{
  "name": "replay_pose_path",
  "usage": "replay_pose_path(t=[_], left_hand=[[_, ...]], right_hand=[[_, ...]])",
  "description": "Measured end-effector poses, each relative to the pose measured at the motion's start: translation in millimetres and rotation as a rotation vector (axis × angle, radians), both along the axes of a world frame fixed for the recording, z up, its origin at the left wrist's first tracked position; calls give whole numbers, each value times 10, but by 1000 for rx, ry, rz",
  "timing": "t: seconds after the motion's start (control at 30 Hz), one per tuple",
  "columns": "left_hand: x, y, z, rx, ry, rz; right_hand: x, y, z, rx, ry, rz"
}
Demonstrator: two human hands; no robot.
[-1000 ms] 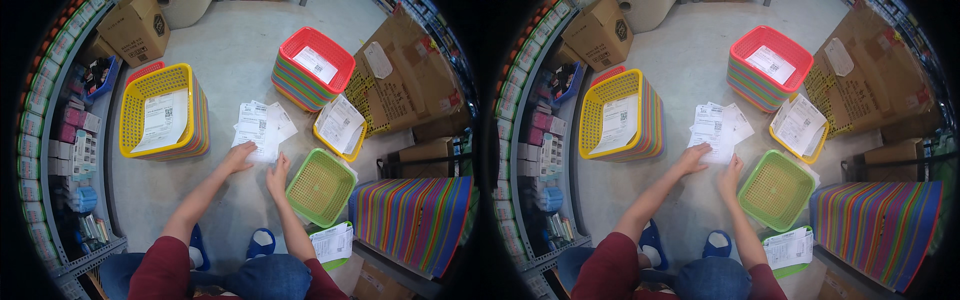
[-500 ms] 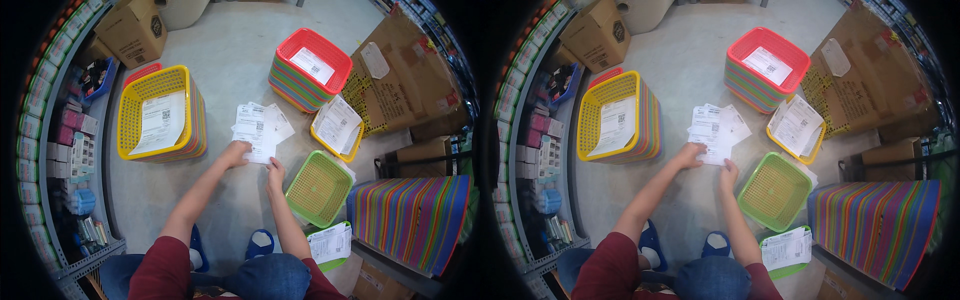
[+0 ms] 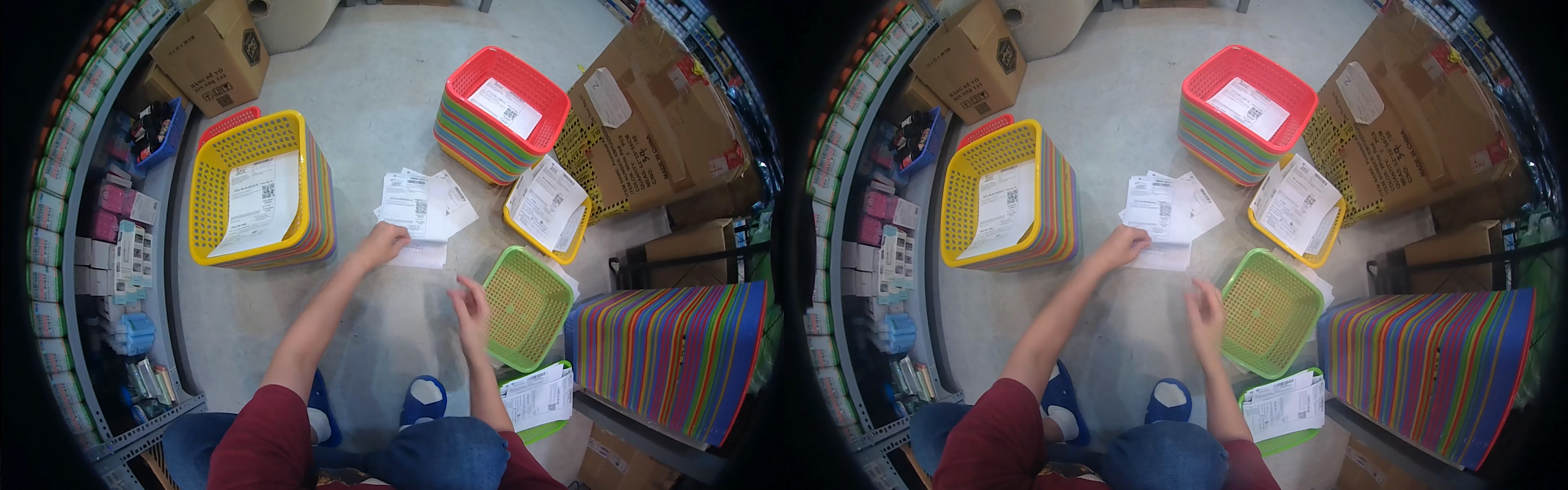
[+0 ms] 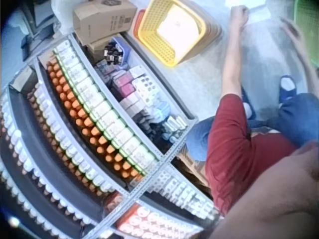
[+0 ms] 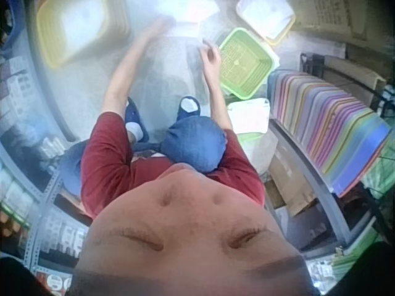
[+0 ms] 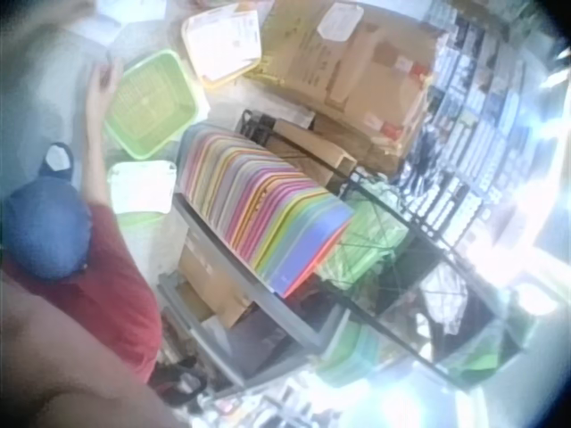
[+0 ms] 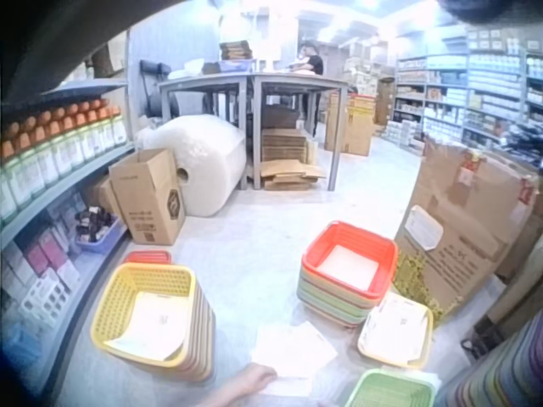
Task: The person sits on the floor and sorts printed papers into multiple colored plastic baskets. They pick up papers from a central pile, place them into different baskets, and occasionally stack the baskets.
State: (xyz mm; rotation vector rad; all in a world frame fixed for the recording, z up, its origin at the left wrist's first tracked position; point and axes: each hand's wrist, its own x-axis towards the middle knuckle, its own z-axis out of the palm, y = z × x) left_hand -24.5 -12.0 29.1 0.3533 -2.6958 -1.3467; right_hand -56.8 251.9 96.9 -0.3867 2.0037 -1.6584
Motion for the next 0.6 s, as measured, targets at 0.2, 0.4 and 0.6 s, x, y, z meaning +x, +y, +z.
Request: replay_pose_path(t=[0.2,0.4,0.6], left_hand=[[-252,1440,391,36,410,-211],[-207,2397,457,-97,174,-643],[-175,2278,758,62,39,-649]], right_hand=[[315,1442,174,807,704,298],[179,1719,-250,728,886,219],[99,1465,333,649,1184,25]])
